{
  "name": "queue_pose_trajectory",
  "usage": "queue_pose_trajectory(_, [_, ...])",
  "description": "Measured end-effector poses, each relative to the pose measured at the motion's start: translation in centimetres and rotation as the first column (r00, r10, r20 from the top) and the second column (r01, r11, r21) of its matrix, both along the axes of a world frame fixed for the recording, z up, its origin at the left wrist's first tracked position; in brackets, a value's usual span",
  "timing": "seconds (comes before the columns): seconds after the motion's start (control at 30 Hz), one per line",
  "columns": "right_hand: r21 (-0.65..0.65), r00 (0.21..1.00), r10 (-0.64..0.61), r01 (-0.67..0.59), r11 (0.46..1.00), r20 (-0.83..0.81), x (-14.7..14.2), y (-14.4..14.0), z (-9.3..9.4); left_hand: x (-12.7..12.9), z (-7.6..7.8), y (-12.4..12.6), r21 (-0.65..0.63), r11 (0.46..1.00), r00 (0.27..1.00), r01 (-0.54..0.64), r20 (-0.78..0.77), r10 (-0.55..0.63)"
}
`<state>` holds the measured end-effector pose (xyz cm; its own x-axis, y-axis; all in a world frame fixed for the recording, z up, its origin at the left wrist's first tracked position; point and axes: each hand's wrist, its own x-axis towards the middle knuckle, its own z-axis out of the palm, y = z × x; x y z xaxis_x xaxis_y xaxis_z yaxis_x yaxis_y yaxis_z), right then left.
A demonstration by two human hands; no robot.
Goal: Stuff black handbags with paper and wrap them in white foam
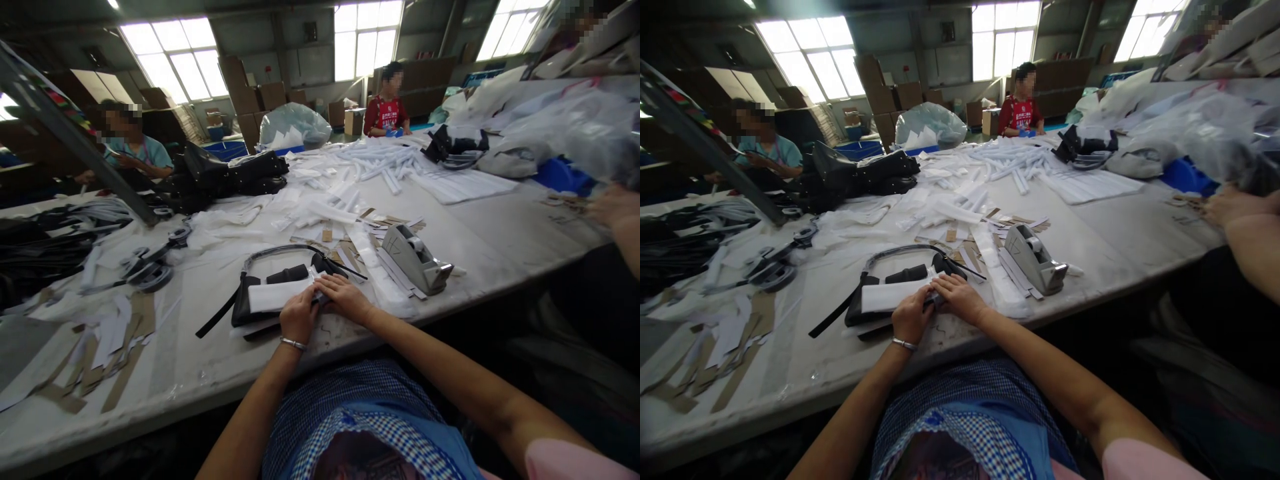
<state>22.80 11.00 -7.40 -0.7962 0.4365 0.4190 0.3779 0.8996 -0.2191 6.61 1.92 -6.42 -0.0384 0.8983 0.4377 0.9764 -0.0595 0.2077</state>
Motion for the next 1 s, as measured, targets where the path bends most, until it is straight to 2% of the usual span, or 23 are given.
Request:
queue_pose_trajectory(0.1, [0.059,1.0,-0.009,0.009,0.998,0.001,0.1,0.4,-0.4,-1.2,1.1,-0.5,-0.04,0.989,0.988,0.14,-0.056,-0.142])
queue_pose_trajectory(0.17, [0.091,1.0,-0.011,0.01,0.996,0.008,0.3,1.2,-0.5,-3.1,2.1,-1.6,-0.068,0.973,0.967,0.22,-0.119,-0.227])
queue_pose_trajectory(0.27, [0.104,0.999,-0.014,0.01,0.995,0.04,0.8,2.3,0.0,-6.7,2.8,-3.6,-0.072,0.977,0.931,0.201,-0.297,-0.213])
queue_pose_trajectory(0.33, [0.096,0.999,-0.003,0.0,0.995,0.037,1.1,2.3,0.7,-8.8,2.4,-4.7,-0.075,0.982,0.903,0.175,-0.385,-0.19])
queue_pose_trajectory(0.4, [0.064,0.999,-0.006,0.009,0.998,-0.046,1.2,1.2,1.3,-9.9,1.5,-5.3,-0.06,0.985,0.9,0.164,-0.399,-0.174])
queue_pose_trajectory(0.47, [-0.052,0.977,-0.066,0.057,0.997,-0.201,1.1,-0.9,1.6,-10.0,0.4,-5.4,-0.008,0.989,0.917,0.148,-0.374,-0.141])
queue_pose_trajectory(0.5, [-0.169,0.956,-0.127,0.083,0.982,-0.265,0.9,-2.1,1.6,-9.9,-0.1,-5.4,0.021,0.99,0.927,0.138,-0.356,-0.122])
queue_pose_trajectory(0.53, [-0.326,0.935,-0.202,0.102,0.94,-0.29,0.6,-3.4,1.5,-9.8,-0.5,-5.3,0.044,0.991,0.936,0.129,-0.337,-0.107])
queue_pose_trajectory(0.57, [-0.504,0.916,-0.285,0.111,0.856,-0.282,0.2,-4.4,1.3,-9.6,-0.8,-5.2,0.061,0.991,0.943,0.122,-0.319,-0.096])
queue_pose_trajectory(0.6, [-0.68,0.896,-0.368,0.109,0.725,-0.249,-0.3,-5.3,1.0,-9.5,-1.0,-5.1,0.071,0.99,0.948,0.118,-0.303,-0.091])
queue_pose_trajectory(0.63, [-0.824,0.869,-0.448,0.09,0.56,-0.209,-0.9,-6.0,0.7,-9.4,-1.1,-5.1,0.077,0.99,0.953,0.116,-0.289,-0.089])
queue_pose_trajectory(0.7, [-0.971,0.782,-0.598,-0.039,0.236,-0.177,-2.2,-6.5,0.2,-9.4,-1.1,-5.0,0.086,0.99,0.961,0.115,-0.261,-0.089])
queue_pose_trajectory(0.73, [-0.982,0.721,-0.668,-0.142,0.122,-0.187,-2.8,-6.6,0.0,-9.4,-1.1,-5.0,0.094,0.989,0.964,0.116,-0.249,-0.09])
queue_pose_trajectory(0.77, [-0.969,0.66,-0.724,-0.24,0.048,-0.199,-3.5,-6.4,-0.2,-9.4,-1.0,-5.0,0.108,0.987,0.968,0.116,-0.235,-0.088])
queue_pose_trajectory(0.8, [-0.949,0.612,-0.763,-0.316,0.008,-0.21,-4.1,-6.2,-0.3,-9.4,-0.9,-5.1,0.121,0.986,0.971,0.115,-0.222,-0.086])
queue_pose_trajectory(0.87, [-0.916,0.554,-0.802,-0.4,-0.019,-0.225,-5.4,-5.8,-0.5,-9.4,-0.7,-5.3,0.143,0.986,0.98,0.089,-0.188,-0.061])
queue_pose_trajectory(0.93, [-0.9,0.552,-0.792,-0.435,-0.008,-0.261,-6.9,-5.6,-0.3,-9.4,-0.5,-5.6,0.147,0.988,0.988,0.044,-0.156,-0.021])
queue_pose_trajectory(1.0, [-0.887,0.598,-0.732,-0.462,0.019,-0.327,-8.4,-5.5,0.0,-9.3,-0.6,-5.8,0.154,0.988,0.989,-0.009,-0.147,0.032])
